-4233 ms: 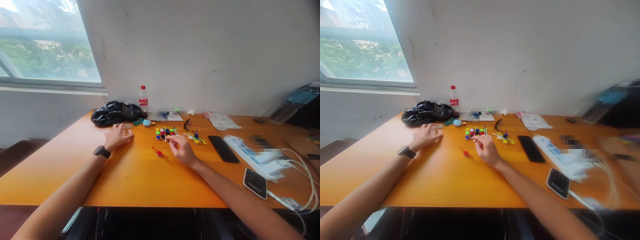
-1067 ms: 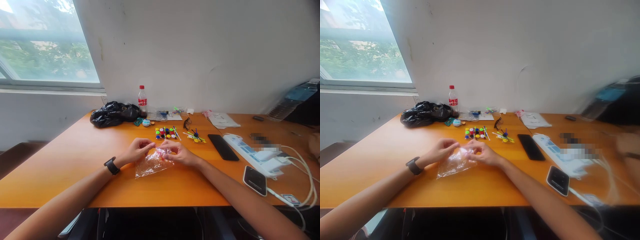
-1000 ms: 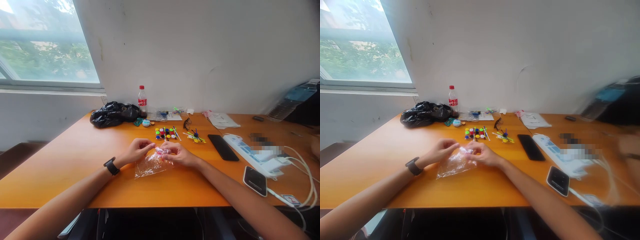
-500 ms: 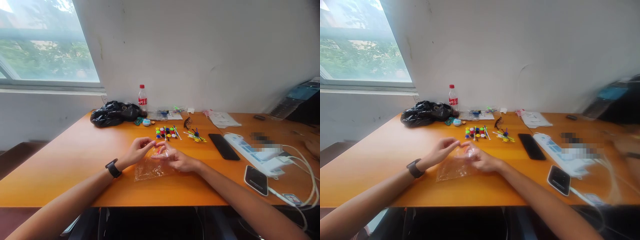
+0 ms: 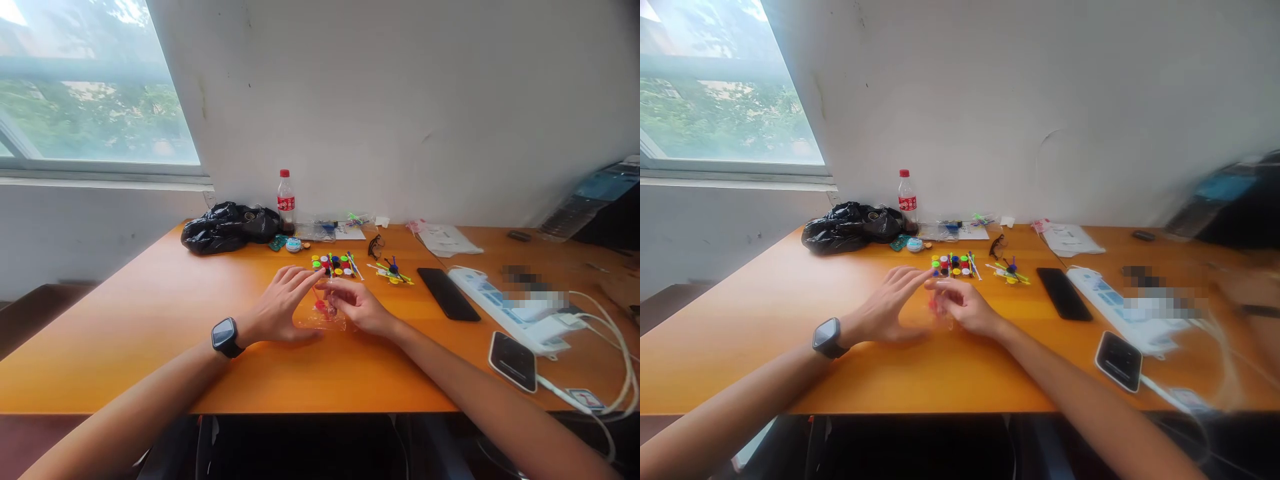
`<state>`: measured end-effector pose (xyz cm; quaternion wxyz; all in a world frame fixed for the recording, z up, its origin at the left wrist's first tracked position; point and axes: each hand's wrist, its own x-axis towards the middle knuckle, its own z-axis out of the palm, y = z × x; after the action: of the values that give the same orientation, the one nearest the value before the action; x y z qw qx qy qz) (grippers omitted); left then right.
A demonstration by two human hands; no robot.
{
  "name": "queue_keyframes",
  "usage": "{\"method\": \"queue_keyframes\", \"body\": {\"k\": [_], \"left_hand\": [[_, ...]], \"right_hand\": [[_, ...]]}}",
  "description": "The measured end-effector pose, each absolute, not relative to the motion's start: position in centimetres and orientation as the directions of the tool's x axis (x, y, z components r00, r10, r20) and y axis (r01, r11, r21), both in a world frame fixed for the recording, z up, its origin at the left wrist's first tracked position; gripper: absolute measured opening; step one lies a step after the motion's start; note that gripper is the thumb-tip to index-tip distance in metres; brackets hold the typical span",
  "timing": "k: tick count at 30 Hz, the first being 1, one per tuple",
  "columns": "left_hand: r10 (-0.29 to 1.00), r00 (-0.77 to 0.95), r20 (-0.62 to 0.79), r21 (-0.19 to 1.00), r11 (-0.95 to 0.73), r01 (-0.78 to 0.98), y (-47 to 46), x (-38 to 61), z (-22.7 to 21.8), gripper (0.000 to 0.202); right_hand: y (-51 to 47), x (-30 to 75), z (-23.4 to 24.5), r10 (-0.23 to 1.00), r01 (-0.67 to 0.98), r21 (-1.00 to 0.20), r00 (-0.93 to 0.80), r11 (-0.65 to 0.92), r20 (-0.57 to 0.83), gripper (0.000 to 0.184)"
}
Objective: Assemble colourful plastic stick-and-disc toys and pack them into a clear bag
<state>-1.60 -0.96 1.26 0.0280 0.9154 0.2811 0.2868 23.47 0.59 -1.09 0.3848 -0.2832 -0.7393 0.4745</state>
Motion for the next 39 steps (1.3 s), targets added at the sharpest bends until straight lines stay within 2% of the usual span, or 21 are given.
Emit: {"method": "queue_keyframes", "body": {"k": [4,11,14,17,25,27,30,33,35,37,39], "left_hand": [[0.55,0.662,0.509,0.226,-0.827,0.514,-0.2,-2.1,0.7,0.103],[0.569,0.685,0.455,0.234,-0.818,0.525,0.3,-2.8,0.4,0.098],[0.565,0.686,0.458,0.229,-0.821,0.524,0.3,-2.7,0.4,0.099],[0.562,0.686,0.463,0.23,-0.823,0.52,0.2,-2.5,0.3,0.098],[0.572,0.673,0.469,0.261,-0.818,0.513,-0.2,-1.8,0.1,0.094],[0.587,0.656,0.474,0.27,-0.807,0.526,0.0,-1.9,-0.1,0.092],[0.621,0.609,0.493,0.277,-0.776,0.567,0.8,-2.5,-0.4,0.087],[0.681,0.531,0.505,0.313,-0.717,0.623,1.8,-3.5,-0.8,0.082],[0.71,0.49,0.506,0.341,-0.686,0.642,2.4,-4.0,-1.1,0.078],[0.724,0.465,0.509,0.362,-0.67,0.648,2.8,-4.2,-1.3,0.075],[0.736,0.444,0.511,0.37,-0.655,0.659,3.1,-4.3,-1.5,0.074]], "right_hand": [[0.5,23.6,-0.8,0.817,0.076,-0.927,-0.502,0.367,0.282,0.032],[1.4,24.1,-1.0,0.839,0.063,-0.931,-0.459,0.36,0.294,0.027],[1.5,24.1,-1.2,0.811,0.116,-0.905,-0.501,0.409,0.302,0.026],[1.3,24.1,-1.5,0.778,0.162,-0.904,-0.582,0.396,0.237,0.026],[0.3,24.0,-0.4,0.703,0.033,-0.954,-0.683,0.297,0.196,0.028],[0.3,23.9,-0.2,0.723,0.016,-0.96,-0.661,0.279,0.199,0.03],[1.0,23.9,-0.9,0.816,0.024,-0.96,-0.533,0.279,0.224,0.035],[2.2,24.0,-2.1,0.874,0.067,-0.94,-0.393,0.336,0.284,0.04],[2.6,24.3,-2.7,0.86,0.127,-0.895,-0.361,0.428,0.361,0.043],[2.7,24.5,-2.7,0.79,0.231,-0.791,-0.427,0.566,0.44,0.044],[2.3,24.5,-2.4,0.675,0.309,-0.641,-0.574,0.703,0.464,0.041]]}}
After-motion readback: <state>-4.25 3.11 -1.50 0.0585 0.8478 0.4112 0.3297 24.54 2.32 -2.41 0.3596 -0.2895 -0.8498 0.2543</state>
